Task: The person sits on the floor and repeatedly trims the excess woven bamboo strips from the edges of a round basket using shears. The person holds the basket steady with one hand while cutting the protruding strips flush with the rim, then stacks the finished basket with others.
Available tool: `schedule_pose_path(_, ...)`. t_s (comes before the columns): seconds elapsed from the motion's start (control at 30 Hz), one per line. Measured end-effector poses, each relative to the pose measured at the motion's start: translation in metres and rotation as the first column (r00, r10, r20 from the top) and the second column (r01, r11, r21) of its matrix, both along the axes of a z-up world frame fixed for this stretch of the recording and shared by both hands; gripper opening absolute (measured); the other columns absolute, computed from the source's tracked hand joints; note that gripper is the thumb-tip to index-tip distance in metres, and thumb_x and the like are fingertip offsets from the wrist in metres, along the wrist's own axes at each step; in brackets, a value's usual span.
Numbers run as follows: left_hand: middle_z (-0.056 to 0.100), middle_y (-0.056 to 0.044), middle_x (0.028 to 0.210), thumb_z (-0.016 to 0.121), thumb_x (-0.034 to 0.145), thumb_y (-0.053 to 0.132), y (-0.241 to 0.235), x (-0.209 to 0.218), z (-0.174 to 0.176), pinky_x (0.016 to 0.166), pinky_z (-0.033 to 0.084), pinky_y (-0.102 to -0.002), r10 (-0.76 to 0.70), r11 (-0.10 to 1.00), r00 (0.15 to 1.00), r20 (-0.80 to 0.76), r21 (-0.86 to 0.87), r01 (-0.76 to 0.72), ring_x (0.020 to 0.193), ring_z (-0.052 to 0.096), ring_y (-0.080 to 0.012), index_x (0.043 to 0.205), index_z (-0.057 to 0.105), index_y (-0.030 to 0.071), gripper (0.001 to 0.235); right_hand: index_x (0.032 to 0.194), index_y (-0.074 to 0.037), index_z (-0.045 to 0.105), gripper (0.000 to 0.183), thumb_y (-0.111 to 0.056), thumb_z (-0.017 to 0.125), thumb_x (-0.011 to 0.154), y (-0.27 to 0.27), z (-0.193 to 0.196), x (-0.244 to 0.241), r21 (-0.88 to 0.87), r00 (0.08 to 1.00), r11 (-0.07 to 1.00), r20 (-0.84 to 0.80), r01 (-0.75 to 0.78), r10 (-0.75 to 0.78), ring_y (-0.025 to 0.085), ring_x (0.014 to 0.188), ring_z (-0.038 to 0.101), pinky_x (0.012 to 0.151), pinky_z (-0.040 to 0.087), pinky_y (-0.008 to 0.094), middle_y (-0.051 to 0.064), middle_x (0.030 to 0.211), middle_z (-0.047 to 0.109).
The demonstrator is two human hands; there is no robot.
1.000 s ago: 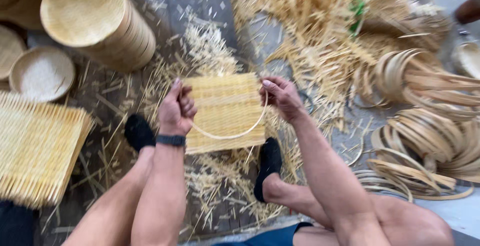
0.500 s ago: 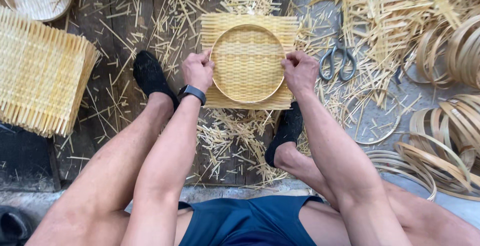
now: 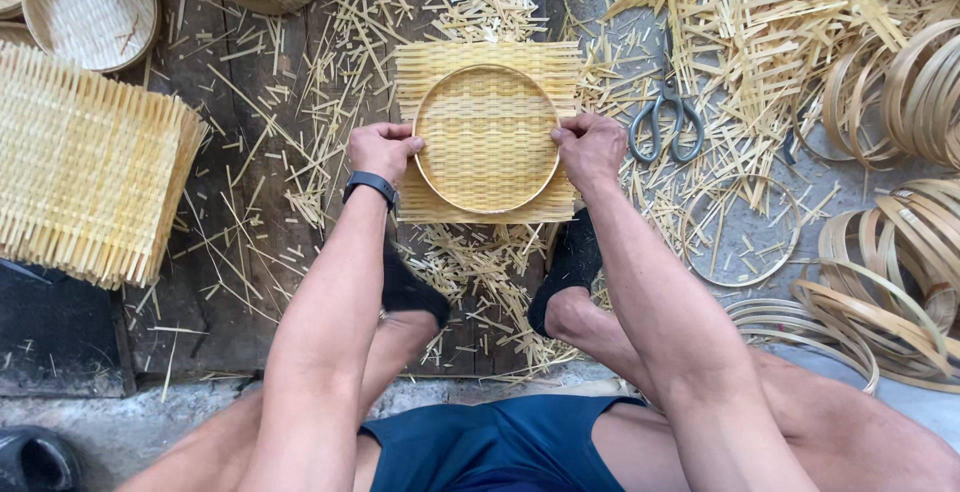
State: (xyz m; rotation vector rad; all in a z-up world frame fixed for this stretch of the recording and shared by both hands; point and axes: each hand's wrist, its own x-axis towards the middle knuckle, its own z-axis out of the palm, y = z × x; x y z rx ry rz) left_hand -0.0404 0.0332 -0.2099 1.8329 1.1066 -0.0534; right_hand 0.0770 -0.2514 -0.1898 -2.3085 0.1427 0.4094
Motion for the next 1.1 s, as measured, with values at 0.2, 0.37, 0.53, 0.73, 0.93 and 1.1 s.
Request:
schedule_pose_path(0.2,0.079,-0.009,0.084,0.086,0.073,0.001,0.009,0.001,-0.009,0.065,0.063,-0.029,0.092,0.985,0.996,-0.015,-0.148,-0.093,0.072,0.075,-0.0157,0.093,0.080,0.003,0.021,0.099,-0.012,0.082,0.017,-0.014,0.083,0.082,0.007,-0.005,-0.009,-0.038,1.000,0.999,-0.004,-0.007,0.007,0.016,0.077,0.074,0.078,0.059,0.031,0.007,0.086,0.079)
schedule_pose_path(0.37,0.079,-0.008,0.082,0.086,0.068,-0.002,0.007,0.004,-0.017,0.065,0.065,-0.026,0.087,0.979,0.990,0.107,-0.195,-0.065,0.071,0.076,-0.0137,0.090,0.079,0.002,0.023,0.098,-0.012,0.083,0.018,-0.015,0.085,0.080,0.003,-0.009,-0.002,-0.061,0.999,0.998,0.035,0.001,0.001,0.017,0.076,0.074,0.080,0.058,0.032,0.008,0.085,0.079)
schedule_pose_path(0.53,0.079,-0.008,0.080,0.090,0.070,0.003,0.003,-0.007,-0.019,0.066,0.060,-0.026,-0.014,0.999,0.997,0.076,0.034,0.011,0.069,0.074,-0.0131,0.088,0.081,0.004,0.020,0.100,-0.010,0.081,0.020,-0.014,0.084,0.081,-0.006,-0.024,0.000,0.028,0.999,0.999,-0.012,-0.041,0.041,0.015,0.077,0.074,0.076,0.059,0.029,0.008,0.088,0.079)
schedule_pose_path(0.73,0.078,-0.008,0.079,0.088,0.071,0.000,0.002,-0.005,-0.009,0.065,0.062,-0.026,0.052,0.994,0.998,0.028,-0.100,-0.049,0.068,0.074,-0.0128,0.088,0.080,0.003,0.019,0.097,-0.007,0.082,0.021,-0.014,0.087,0.078,-0.021,-0.036,0.009,0.090,0.993,0.990,-0.029,-0.110,0.113,0.013,0.073,0.073,0.072,0.058,0.027,0.007,0.083,0.079)
schedule_pose_path(0.93,0.078,-0.009,0.081,0.088,0.072,-0.001,0.013,0.008,0.020,0.067,0.064,-0.027,-0.063,0.977,0.997,-0.047,-0.206,0.052,0.069,0.075,-0.0149,0.088,0.078,0.001,0.019,0.102,-0.006,0.081,0.027,-0.019,0.087,0.079,-0.007,0.006,0.018,0.006,0.968,0.979,-0.148,-0.203,0.202,0.015,0.079,0.073,0.075,0.059,0.031,0.011,0.091,0.079)
schedule_pose_path(1.1,0.071,-0.012,0.116,0.085,0.085,0.027,0.012,0.055,0.029,0.099,0.051,-0.043,-0.531,0.743,0.823,-0.201,0.356,0.567,0.106,0.063,-0.0255,0.109,0.076,0.009,0.032,0.154,0.013,0.029,0.129,-0.053,0.091,0.061,0.049,0.045,-0.034,-0.293,0.567,0.583,0.148,-0.757,0.810,0.043,0.150,0.016,0.125,0.018,0.053,0.031,0.159,0.017)
